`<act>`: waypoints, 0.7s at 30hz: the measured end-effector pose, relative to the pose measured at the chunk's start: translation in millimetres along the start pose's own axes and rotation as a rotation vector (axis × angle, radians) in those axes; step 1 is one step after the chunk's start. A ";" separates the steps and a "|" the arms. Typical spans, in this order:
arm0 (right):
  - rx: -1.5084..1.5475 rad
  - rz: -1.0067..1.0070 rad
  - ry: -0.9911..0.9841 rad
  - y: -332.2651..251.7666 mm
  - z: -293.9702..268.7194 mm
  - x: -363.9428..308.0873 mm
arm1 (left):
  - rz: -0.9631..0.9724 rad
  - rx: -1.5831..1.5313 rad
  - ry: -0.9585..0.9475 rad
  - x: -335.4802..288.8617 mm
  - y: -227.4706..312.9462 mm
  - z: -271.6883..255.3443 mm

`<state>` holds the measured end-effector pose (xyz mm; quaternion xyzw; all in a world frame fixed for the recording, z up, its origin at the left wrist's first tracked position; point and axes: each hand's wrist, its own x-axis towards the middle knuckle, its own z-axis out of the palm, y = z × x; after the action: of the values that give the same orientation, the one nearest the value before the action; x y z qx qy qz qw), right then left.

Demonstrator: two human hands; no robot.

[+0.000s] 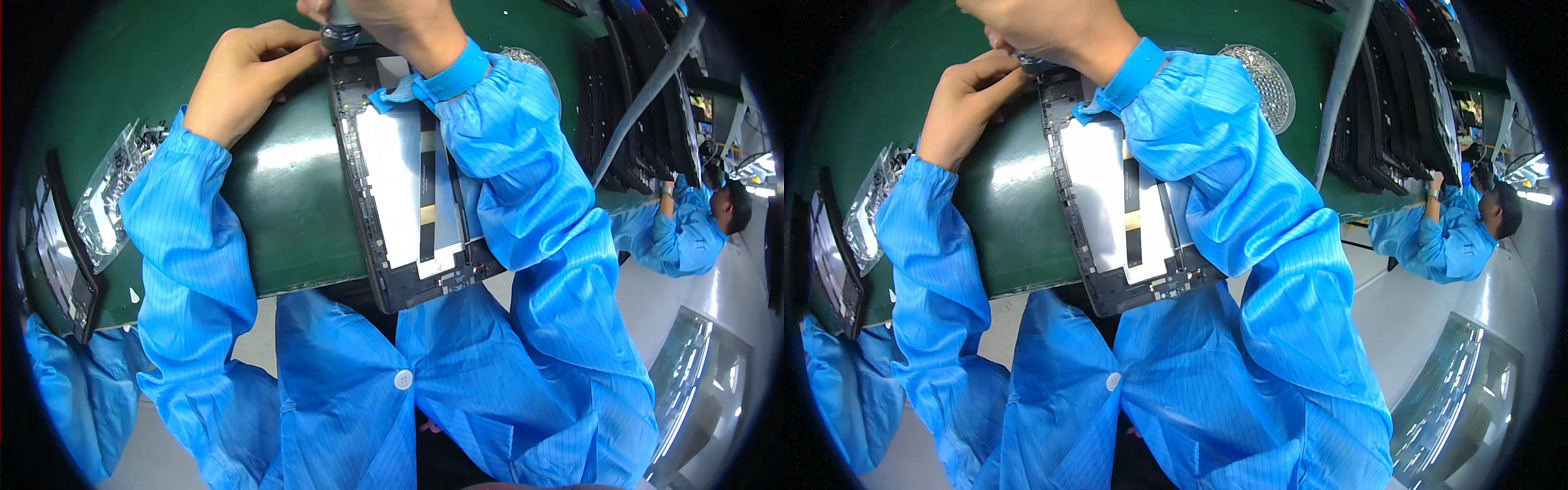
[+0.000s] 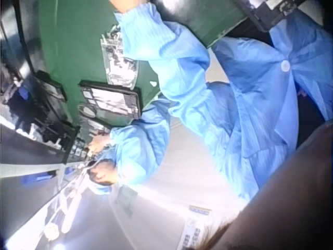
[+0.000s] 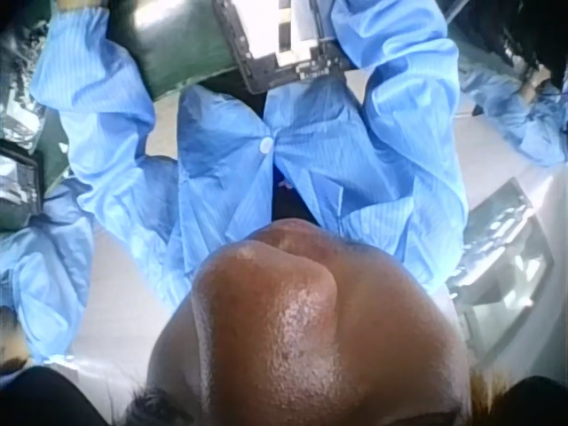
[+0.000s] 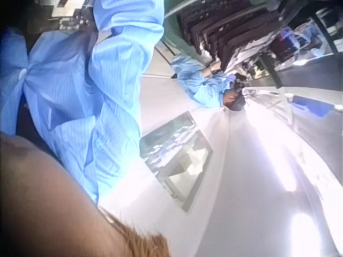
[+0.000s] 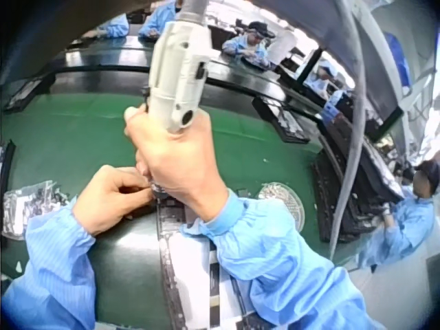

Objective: The person assembles tablet frames by placing metal components onto the edges and driving screws with an electric screwdriver, then places the assembled units onto a conveyor belt.

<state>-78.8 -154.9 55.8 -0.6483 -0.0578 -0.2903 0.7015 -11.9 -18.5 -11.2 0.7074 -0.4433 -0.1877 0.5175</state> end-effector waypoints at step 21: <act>0.021 -0.062 0.103 7.8 -10.0 0.3 | 0.180 0.143 -0.049 -2.4 6.2 -7.0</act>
<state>-77.7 -164.5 47.6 -0.6230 -0.0446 -0.3442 0.7010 -10.7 -13.1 -3.3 0.6952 -0.5297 -0.1257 0.4694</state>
